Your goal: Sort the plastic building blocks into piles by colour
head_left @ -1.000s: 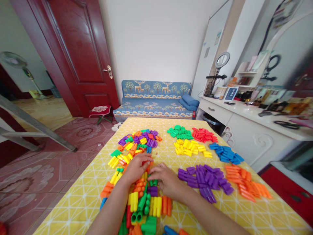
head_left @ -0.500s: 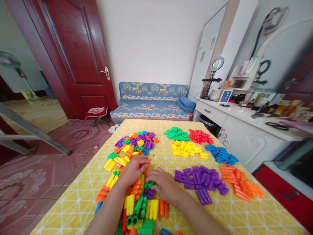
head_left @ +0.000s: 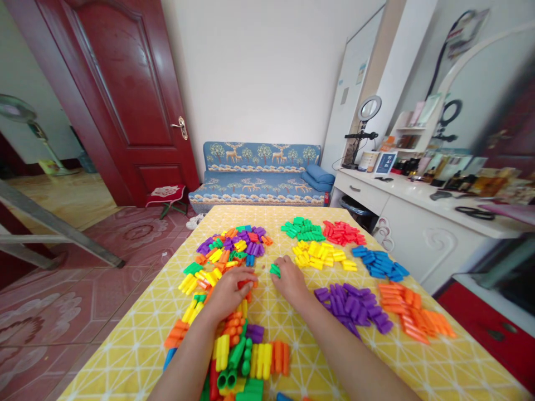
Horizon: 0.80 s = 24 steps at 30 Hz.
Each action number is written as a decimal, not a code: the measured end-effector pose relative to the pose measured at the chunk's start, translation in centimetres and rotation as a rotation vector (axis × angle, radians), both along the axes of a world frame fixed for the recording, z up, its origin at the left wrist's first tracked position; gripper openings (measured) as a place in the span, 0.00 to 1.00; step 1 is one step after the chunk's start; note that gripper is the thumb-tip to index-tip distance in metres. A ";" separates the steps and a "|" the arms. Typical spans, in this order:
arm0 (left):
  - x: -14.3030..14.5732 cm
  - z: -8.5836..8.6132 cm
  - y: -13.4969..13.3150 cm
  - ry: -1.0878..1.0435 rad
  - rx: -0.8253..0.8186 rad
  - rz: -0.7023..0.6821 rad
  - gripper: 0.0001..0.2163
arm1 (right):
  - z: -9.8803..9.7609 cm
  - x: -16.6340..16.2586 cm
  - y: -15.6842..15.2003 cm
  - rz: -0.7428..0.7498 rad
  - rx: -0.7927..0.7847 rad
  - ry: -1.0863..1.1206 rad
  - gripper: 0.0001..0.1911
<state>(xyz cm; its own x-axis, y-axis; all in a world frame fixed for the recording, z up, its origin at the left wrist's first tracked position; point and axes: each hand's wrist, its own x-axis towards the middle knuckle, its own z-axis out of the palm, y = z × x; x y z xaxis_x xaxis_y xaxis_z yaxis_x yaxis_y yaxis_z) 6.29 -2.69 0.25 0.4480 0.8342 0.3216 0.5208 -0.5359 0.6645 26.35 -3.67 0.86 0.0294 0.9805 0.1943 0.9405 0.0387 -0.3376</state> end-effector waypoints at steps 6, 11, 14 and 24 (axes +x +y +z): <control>0.1 -0.1 0.1 -0.016 -0.006 -0.004 0.11 | -0.6 -0.6 1.4 -0.087 0.015 -0.025 0.12; 0.1 0.0 0.1 -0.014 -0.001 0.003 0.11 | -0.9 -1.4 0.6 -0.137 0.032 -0.020 0.13; 0.1 0.0 0.0 -0.017 -0.011 0.008 0.11 | -1.0 -1.7 0.0 -0.133 0.032 -0.046 0.13; 0.0 0.1 -0.1 -0.029 -0.009 0.005 0.11 | -0.9 -2.1 1.1 -0.108 0.000 -0.113 0.20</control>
